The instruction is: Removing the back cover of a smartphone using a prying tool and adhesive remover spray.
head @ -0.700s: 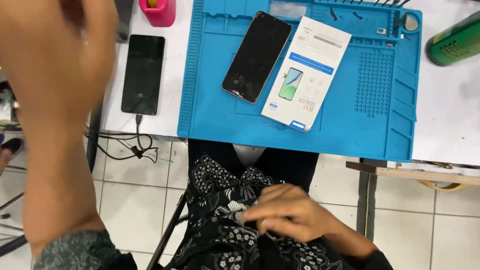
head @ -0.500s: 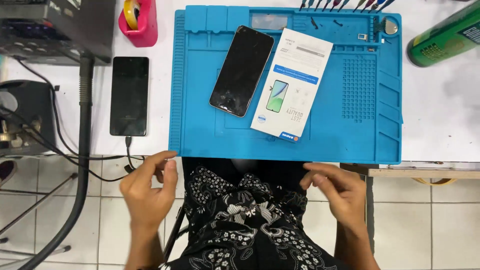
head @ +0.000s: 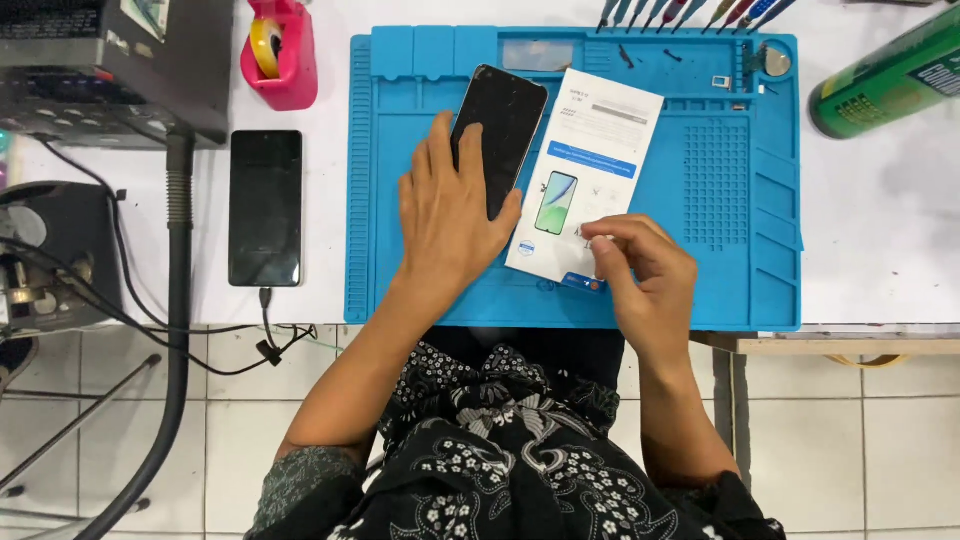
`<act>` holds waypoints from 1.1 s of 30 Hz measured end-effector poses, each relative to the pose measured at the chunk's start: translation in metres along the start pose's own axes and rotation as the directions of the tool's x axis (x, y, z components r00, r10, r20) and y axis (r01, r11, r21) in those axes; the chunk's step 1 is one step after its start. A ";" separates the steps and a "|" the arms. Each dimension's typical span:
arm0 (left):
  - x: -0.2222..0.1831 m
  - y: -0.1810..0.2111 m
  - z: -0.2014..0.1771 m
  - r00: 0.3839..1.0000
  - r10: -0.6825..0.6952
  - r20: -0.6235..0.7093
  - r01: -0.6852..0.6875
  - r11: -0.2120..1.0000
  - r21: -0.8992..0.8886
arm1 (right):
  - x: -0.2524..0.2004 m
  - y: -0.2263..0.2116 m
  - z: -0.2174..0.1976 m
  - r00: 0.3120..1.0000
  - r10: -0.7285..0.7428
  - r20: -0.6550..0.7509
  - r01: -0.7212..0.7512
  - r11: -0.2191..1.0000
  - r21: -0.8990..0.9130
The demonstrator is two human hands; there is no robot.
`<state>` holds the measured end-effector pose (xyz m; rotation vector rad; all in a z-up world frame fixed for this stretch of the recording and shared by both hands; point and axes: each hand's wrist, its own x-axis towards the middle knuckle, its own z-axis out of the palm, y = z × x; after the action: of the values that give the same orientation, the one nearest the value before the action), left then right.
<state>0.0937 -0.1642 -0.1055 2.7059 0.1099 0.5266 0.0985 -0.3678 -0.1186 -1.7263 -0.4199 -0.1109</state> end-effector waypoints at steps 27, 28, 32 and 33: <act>-0.019 -0.019 -0.016 0.816 0.046 0.576 0.522 -0.485 -0.702 | 0.009 -0.019 0.000 0.987 -0.145 -0.074 0.110 0.929 -0.353; -0.020 -0.023 -0.011 0.814 0.053 0.578 0.526 -0.488 -0.697 | 0.012 -0.016 -0.006 0.987 -0.143 -0.078 0.106 0.927 -0.360; -0.022 -0.025 -0.009 0.797 -0.061 0.601 0.574 -0.233 -0.785 | 0.017 -0.002 -0.018 0.992 -0.104 -0.068 0.047 0.820 -0.570; -0.021 -0.022 -0.013 0.796 -0.099 0.597 0.588 -0.112 -0.801 | 0.017 0.003 -0.018 0.995 -0.081 -0.049 0.042 0.839 -0.543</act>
<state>0.0690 -0.1420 -0.1104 1.0727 0.2492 -0.1519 0.1183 -0.3822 -0.1123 -2.2616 -0.4165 -0.3667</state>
